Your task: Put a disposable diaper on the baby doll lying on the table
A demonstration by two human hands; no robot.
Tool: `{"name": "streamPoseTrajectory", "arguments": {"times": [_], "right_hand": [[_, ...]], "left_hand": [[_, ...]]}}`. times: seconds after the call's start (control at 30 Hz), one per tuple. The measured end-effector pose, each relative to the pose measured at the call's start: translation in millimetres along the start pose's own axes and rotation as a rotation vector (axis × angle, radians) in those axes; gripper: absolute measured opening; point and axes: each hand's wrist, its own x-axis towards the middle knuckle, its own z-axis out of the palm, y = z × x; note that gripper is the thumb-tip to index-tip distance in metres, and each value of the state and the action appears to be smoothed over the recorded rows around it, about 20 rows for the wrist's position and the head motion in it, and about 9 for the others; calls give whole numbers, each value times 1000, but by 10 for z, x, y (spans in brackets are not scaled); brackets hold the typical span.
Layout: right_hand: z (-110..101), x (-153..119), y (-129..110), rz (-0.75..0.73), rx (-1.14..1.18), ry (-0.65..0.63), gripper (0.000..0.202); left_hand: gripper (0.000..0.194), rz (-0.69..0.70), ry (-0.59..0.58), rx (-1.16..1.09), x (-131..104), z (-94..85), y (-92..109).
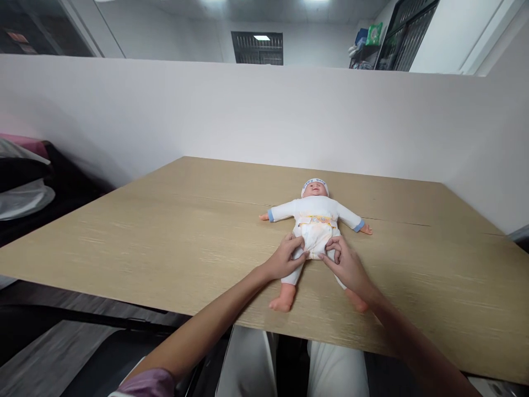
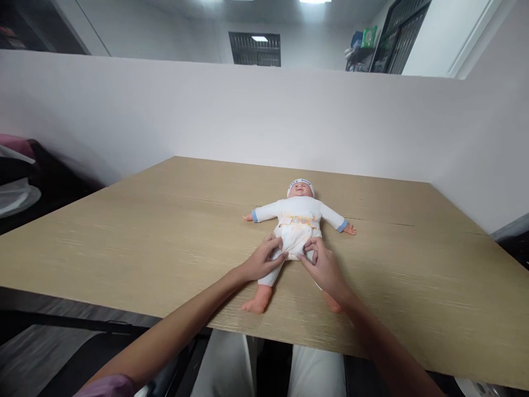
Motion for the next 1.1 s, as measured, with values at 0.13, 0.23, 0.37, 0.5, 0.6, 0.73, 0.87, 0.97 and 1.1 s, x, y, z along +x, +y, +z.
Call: {"name": "streamPoseTrajectory", "arguments": {"times": [0.13,0.23,0.37,0.5,0.6,0.73,0.87,0.97,1.1], "right_hand": [[-6,34,32,6,35,-7,34],[-30,30,14,21,47,10,36],[-73,-48,-98,41,35,42,30],[-67,-136,-200,52,-109,114,28],[-19,-149,-196,61,-235,116,27],[54,-94,-106,43,-235,110,31],[60,-2,-22,82,-70,89,37],[26,42,3,85,-2,70,45],[-25,3,14,84,5,128,48]], "left_hand": [[21,-27,76,-73,20,28,-29],[26,-72,113,-189,41,57,-44],[40,-180,157,-364,51,93,-47],[52,-272,249,-431,27,113,-36],[59,-349,249,-483,3,110,-26],[54,-380,165,-492,7,72,-9],[56,-377,82,-546,69,4,0],[62,-379,50,-591,116,-21,-4],[64,-355,89,-565,114,22,-34]]}}
